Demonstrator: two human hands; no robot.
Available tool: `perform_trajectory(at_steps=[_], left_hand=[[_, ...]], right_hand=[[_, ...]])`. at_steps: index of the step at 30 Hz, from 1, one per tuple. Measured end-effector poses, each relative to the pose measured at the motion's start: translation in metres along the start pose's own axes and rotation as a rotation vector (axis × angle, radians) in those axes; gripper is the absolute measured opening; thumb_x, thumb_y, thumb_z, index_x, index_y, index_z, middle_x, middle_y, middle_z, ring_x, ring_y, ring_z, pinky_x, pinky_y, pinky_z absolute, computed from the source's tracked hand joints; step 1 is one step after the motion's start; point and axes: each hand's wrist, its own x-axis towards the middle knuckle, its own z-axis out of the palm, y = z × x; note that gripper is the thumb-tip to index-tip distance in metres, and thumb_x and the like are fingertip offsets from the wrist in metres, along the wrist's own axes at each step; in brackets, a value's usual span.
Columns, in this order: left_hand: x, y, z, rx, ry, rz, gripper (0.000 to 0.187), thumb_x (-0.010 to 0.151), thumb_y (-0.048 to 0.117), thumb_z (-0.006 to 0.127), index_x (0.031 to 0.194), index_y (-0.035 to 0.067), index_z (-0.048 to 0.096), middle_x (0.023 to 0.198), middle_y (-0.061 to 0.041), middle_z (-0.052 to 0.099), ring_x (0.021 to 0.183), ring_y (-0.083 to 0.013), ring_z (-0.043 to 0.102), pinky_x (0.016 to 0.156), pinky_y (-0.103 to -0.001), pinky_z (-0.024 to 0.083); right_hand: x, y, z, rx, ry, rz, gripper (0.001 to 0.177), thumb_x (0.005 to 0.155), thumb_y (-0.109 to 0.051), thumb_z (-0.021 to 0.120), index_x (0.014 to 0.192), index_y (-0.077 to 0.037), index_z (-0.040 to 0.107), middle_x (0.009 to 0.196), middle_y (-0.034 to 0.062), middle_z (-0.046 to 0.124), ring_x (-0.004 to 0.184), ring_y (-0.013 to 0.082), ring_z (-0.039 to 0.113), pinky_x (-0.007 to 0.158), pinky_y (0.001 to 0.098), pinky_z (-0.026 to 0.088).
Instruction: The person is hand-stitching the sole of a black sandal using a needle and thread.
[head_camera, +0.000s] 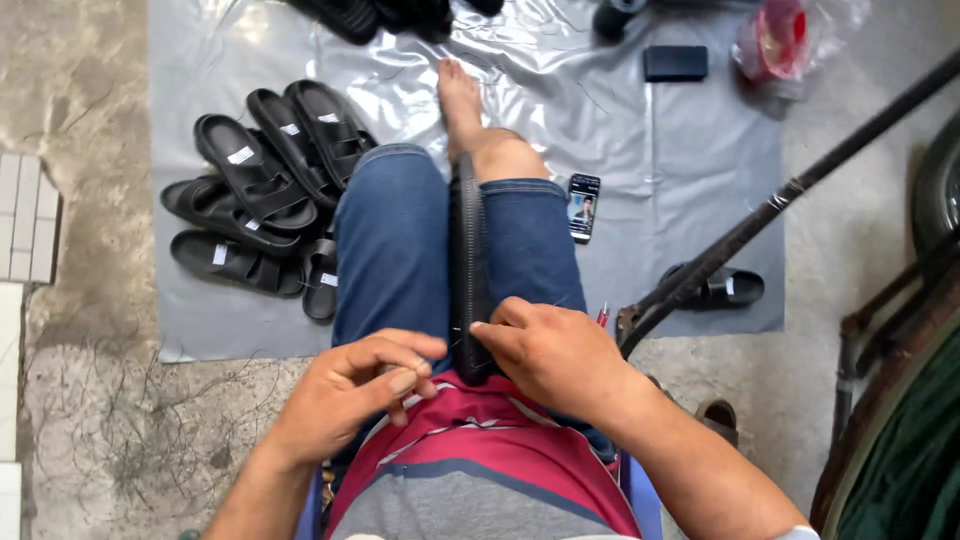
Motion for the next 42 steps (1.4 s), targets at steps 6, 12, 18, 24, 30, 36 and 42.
perform_trajectory(at_steps=[6, 12, 18, 24, 30, 36, 42], left_hand=[[0.021, -0.012, 0.016, 0.32, 0.193, -0.143, 0.015, 0.082, 0.011, 0.058, 0.092, 0.014, 0.07, 0.079, 0.001, 0.056, 0.05, -0.0081, 0.056, 0.052, -0.018, 0.044], [0.023, -0.022, 0.017, 0.903, 0.322, 0.056, 0.028, 0.078, 0.021, 0.064, 0.102, 0.018, 0.049, 0.075, -0.003, 0.07, 0.073, -0.0279, 0.067, 0.062, -0.04, 0.051], [0.022, -0.006, 0.024, 0.796, 0.183, 0.001, 0.027, 0.079, 0.014, 0.06, 0.102, 0.018, 0.048, 0.074, -0.003, 0.067, 0.059, -0.0264, 0.064, 0.052, -0.035, 0.05], [0.024, 0.029, 0.03, 0.963, -0.054, -0.076, 0.054, 0.079, 0.0, 0.043, 0.128, 0.021, 0.048, 0.077, -0.012, 0.052, 0.064, -0.0434, 0.059, 0.06, -0.049, 0.05], [0.028, 0.006, 0.025, 0.976, 0.005, -0.021, 0.041, 0.088, 0.022, 0.048, 0.128, 0.033, 0.048, 0.091, -0.001, 0.048, 0.074, -0.0238, 0.059, 0.057, -0.042, 0.049], [0.029, -0.008, 0.041, 0.993, 0.17, 0.185, 0.048, 0.077, 0.04, 0.065, 0.121, 0.027, 0.051, 0.102, -0.003, 0.048, 0.068, -0.0206, 0.061, 0.042, -0.042, 0.053], [0.032, -0.014, 0.045, 0.907, 0.183, 0.274, 0.014, 0.082, 0.027, 0.06, 0.096, 0.026, 0.065, 0.09, 0.002, 0.053, 0.072, -0.0154, 0.063, 0.051, -0.034, 0.051]], right_hand=[[-0.004, 0.009, 0.006, 0.009, 0.058, -0.074, 0.02, 0.087, -0.017, 0.053, 0.104, -0.014, 0.062, 0.086, 0.0027, 0.056, 0.066, 0.0238, 0.059, 0.049, 0.0382, 0.047], [-0.004, 0.01, 0.017, 0.014, 0.166, -0.045, 0.02, 0.084, -0.023, 0.057, 0.102, -0.028, 0.064, 0.085, -0.0074, 0.06, 0.076, 0.0154, 0.064, 0.061, 0.0273, 0.051], [-0.004, 0.01, 0.015, 0.001, 0.08, -0.01, 0.022, 0.082, -0.018, 0.058, 0.101, -0.026, 0.066, 0.083, -0.0045, 0.059, 0.069, 0.0165, 0.064, 0.057, 0.0253, 0.052], [-0.006, -0.001, -0.026, -0.06, -0.029, 0.023, 0.031, 0.075, -0.015, 0.058, 0.103, -0.026, 0.063, 0.08, 0.0005, 0.055, 0.064, 0.0252, 0.063, 0.053, 0.0395, 0.053], [-0.027, 0.027, -0.053, -0.239, -0.285, 0.456, 0.051, 0.08, -0.033, 0.052, 0.127, -0.05, 0.041, 0.09, -0.0061, 0.05, 0.064, 0.0236, 0.059, 0.049, 0.0432, 0.048], [-0.038, 0.025, -0.027, -0.002, -0.152, 0.248, 0.05, 0.081, -0.019, 0.052, 0.127, -0.038, 0.047, 0.09, -0.001, 0.052, 0.066, 0.0206, 0.059, 0.054, 0.0382, 0.049], [-0.035, 0.021, -0.017, 0.184, -0.021, 0.151, 0.044, 0.084, -0.022, 0.056, 0.128, -0.026, 0.048, 0.086, 0.0048, 0.06, 0.075, 0.0212, 0.062, 0.064, 0.0326, 0.046]])
